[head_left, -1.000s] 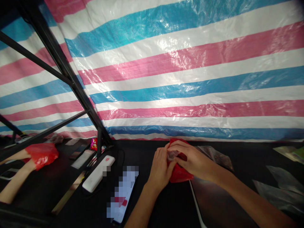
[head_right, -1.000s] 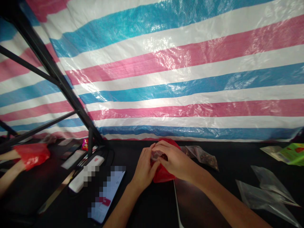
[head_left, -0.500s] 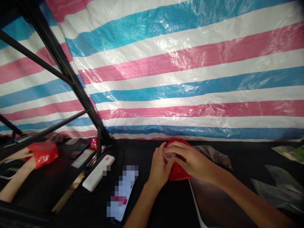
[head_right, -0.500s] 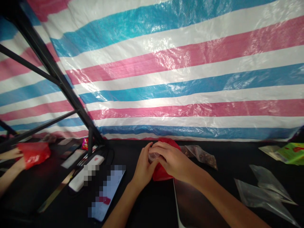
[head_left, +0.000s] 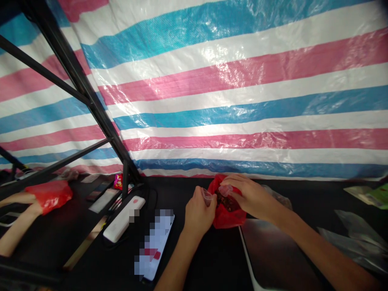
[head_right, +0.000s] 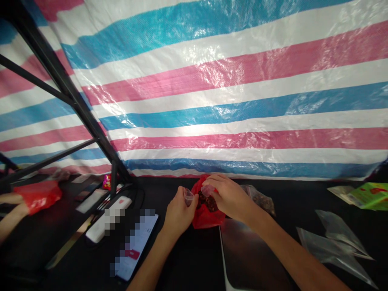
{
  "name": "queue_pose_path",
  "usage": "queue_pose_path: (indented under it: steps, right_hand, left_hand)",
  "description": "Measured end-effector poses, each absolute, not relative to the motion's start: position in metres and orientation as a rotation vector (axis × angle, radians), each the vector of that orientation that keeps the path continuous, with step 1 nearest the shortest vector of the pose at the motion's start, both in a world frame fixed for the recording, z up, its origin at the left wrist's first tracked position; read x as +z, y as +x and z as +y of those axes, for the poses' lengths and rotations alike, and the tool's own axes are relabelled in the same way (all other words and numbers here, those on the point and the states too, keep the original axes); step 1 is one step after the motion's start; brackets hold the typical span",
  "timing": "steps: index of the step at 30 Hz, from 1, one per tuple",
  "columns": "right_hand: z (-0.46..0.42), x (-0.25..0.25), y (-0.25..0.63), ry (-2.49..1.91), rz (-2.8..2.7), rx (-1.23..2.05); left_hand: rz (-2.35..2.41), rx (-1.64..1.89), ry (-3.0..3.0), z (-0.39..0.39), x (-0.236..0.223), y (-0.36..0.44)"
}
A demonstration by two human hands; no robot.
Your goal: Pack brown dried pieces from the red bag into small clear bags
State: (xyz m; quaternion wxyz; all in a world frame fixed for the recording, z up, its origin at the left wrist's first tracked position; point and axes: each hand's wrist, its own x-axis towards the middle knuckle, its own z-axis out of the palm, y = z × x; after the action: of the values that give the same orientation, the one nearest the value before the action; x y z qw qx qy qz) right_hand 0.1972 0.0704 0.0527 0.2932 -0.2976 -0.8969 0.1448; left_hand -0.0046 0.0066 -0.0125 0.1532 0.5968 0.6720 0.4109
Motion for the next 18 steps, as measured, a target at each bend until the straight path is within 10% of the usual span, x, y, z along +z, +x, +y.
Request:
queue_pose_path:
  steps: [18]
  right_hand:
    - [0.077, 0.015, 0.2, -1.176, -2.756, 0.12]
  left_hand:
    - [1.64, 1.262, 1.494, 0.02, -0.025, -0.007]
